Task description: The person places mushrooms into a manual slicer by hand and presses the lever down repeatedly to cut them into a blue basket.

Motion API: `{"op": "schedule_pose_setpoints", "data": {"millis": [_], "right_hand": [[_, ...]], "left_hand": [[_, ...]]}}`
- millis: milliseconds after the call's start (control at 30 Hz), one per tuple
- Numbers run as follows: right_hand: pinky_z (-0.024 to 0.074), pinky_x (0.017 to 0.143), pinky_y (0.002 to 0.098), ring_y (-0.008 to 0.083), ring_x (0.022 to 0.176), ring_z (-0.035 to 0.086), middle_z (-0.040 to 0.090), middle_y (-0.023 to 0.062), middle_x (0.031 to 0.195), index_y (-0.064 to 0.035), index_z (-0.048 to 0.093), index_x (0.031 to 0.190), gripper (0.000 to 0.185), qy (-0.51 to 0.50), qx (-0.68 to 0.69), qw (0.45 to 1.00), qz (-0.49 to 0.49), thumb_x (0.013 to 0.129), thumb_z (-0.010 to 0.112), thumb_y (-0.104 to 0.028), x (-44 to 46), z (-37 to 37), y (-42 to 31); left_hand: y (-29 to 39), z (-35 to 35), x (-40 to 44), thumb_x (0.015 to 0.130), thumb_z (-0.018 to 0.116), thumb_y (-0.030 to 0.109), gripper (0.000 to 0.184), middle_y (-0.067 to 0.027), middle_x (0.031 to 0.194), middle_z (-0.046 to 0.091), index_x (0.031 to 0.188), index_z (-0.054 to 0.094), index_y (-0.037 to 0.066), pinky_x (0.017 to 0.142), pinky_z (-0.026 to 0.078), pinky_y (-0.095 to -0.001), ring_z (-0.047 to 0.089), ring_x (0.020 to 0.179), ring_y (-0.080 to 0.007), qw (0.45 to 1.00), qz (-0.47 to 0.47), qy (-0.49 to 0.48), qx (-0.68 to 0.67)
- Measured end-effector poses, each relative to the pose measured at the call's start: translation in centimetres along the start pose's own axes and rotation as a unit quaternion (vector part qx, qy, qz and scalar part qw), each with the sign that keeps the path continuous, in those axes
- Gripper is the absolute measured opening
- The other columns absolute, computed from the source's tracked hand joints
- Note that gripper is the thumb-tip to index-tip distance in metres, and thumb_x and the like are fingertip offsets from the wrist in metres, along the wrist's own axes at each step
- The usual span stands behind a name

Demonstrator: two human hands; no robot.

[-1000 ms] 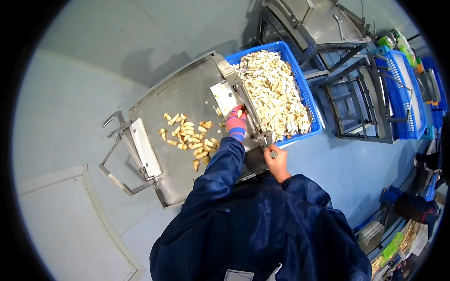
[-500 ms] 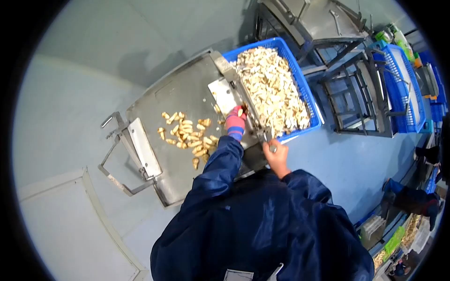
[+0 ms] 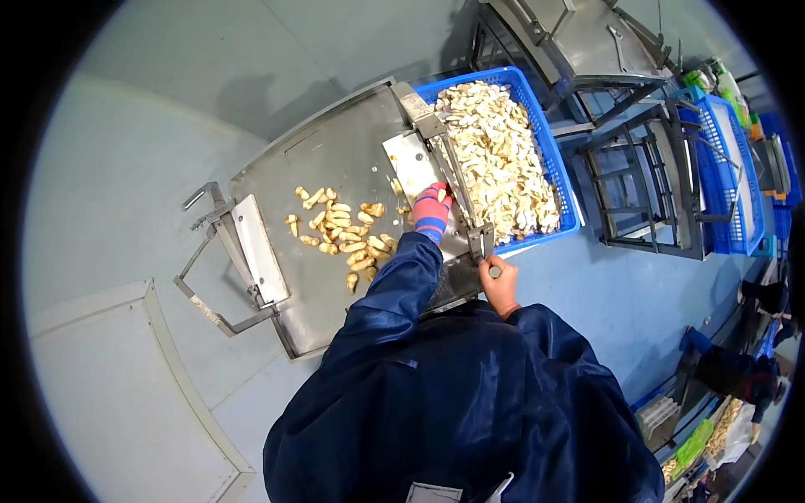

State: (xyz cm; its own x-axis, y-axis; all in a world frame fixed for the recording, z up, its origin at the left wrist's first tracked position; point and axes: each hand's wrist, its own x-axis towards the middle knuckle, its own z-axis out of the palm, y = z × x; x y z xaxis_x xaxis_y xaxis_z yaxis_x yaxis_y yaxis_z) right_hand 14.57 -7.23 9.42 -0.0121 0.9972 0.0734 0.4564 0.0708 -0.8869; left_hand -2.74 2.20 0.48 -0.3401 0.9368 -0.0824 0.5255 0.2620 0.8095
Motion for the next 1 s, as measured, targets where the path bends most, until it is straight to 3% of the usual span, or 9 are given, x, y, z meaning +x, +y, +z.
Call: {"op": "schedule_pose_setpoints", "data": {"millis": [167,400,500,633,733,800,833,967,1000], "right_hand": [[0.0395,0.046,0.0379,0.036,0.048,0.051,0.049,0.0183,0.052,-0.0006,0.05,0.061,0.023,-0.021,-0.036,0.998,0.047,0.077,0.06,-0.013,1.9,-1.6,-6.1],[0.0415,0.047,0.0395,0.0364,0.052,0.054,0.052,0.0176,0.055,-0.0035,0.053,0.063,0.018,-0.02,-0.025,0.999,0.03,0.076,0.06,-0.015,-0.6,-0.2,0.9],[0.0432,0.049,0.0395,0.0362,0.053,0.055,0.053,0.0171,0.057,-0.0047,0.054,0.064,0.017,-0.008,-0.026,0.999,0.033,0.075,0.061,-0.015,-0.3,-0.6,-0.1],[0.0437,0.05,0.0406,0.0364,0.054,0.055,0.054,0.0164,0.057,-0.0061,0.054,0.063,0.019,-0.011,-0.019,0.999,0.026,0.076,0.062,-0.018,-0.1,-0.8,-0.3],[0.0434,0.051,0.042,0.0367,0.054,0.054,0.054,0.0163,0.057,-0.0067,0.053,0.063,0.02,-0.026,-0.019,0.999,0.03,0.077,0.06,-0.02,-0.1,-0.7,0.2],[0.0435,0.051,0.0419,0.0366,0.054,0.055,0.054,0.0165,0.057,-0.0063,0.053,0.063,0.021,-0.018,-0.011,1.0,0.021,0.077,0.061,-0.02,-0.3,-0.4,0.6],[0.0435,0.051,0.0418,0.0366,0.054,0.055,0.054,0.0165,0.056,-0.0061,0.053,0.063,0.021,-0.017,-0.007,1.0,0.014,0.076,0.061,-0.02,-0.1,-0.3,0.8],[0.043,0.049,0.0413,0.0367,0.053,0.054,0.053,0.0174,0.055,-0.0043,0.053,0.062,0.021,-0.03,-0.001,0.999,0.041,0.076,0.061,-0.018,0.1,-0.7,-0.3],[0.0428,0.048,0.0411,0.0369,0.053,0.054,0.053,0.0176,0.055,-0.0038,0.053,0.062,0.021,-0.037,0.004,0.998,0.042,0.076,0.061,-0.018,0.4,-0.8,-0.8]], "left_hand": [[0.8,-0.1,-0.2,0.07,0.067,0.013,0.029,-0.0164,0.092,0.063,0.098,0.061,0.007,0.079,0.046,-0.0378,0.058,0.089,-0.0341,1.0,-0.022,-0.004,0.015],[-0.2,1.2,0.6,0.07,0.067,0.015,0.03,-0.0165,0.091,0.063,0.099,0.061,0.006,0.079,0.046,-0.0359,0.06,0.085,-0.0313,0.999,-0.034,0.042,-0.003],[-2.3,3.0,2.9,0.075,0.06,0.005,0.026,-0.0077,0.08,0.061,0.101,0.059,0.005,0.062,0.049,-0.029,0.058,0.069,-0.0178,0.934,-0.209,-0.005,-0.29],[2.4,-1.1,3.1,0.087,0.055,0.007,0.019,-0.0051,0.085,0.06,0.105,0.057,0.009,0.06,0.05,-0.0232,0.057,0.071,-0.0125,0.874,-0.103,-0.09,-0.466],[4.5,-4.1,2.9,0.087,0.057,0.017,0.026,-0.0059,0.082,0.06,0.111,0.052,0.011,0.055,0.05,-0.026,0.056,0.065,-0.0133,0.889,-0.185,-0.113,-0.404],[1.6,-4.0,4.0,0.086,0.059,0.02,0.038,-0.0055,0.079,0.058,0.12,0.045,0.012,0.05,0.049,-0.0266,0.054,0.059,-0.0125,0.864,-0.309,-0.088,-0.389],[-2.5,-2.2,4.5,0.084,0.06,0.023,0.047,-0.0059,0.077,0.058,0.126,0.041,0.013,0.045,0.047,-0.0271,0.053,0.055,-0.0139,0.866,-0.301,-0.09,-0.389],[-5.4,1.8,0.9,0.079,0.058,0.01,0.046,-0.0101,0.083,0.062,0.124,0.047,0.008,0.064,0.048,-0.0324,0.059,0.068,-0.0228,0.985,-0.091,-0.043,-0.14],[-4.6,2.1,0.0,0.08,0.056,0.007,0.046,-0.0076,0.08,0.061,0.125,0.047,0.01,0.062,0.047,-0.0303,0.056,0.068,-0.0185,1.0,0.0,-0.008,0.013]]}}
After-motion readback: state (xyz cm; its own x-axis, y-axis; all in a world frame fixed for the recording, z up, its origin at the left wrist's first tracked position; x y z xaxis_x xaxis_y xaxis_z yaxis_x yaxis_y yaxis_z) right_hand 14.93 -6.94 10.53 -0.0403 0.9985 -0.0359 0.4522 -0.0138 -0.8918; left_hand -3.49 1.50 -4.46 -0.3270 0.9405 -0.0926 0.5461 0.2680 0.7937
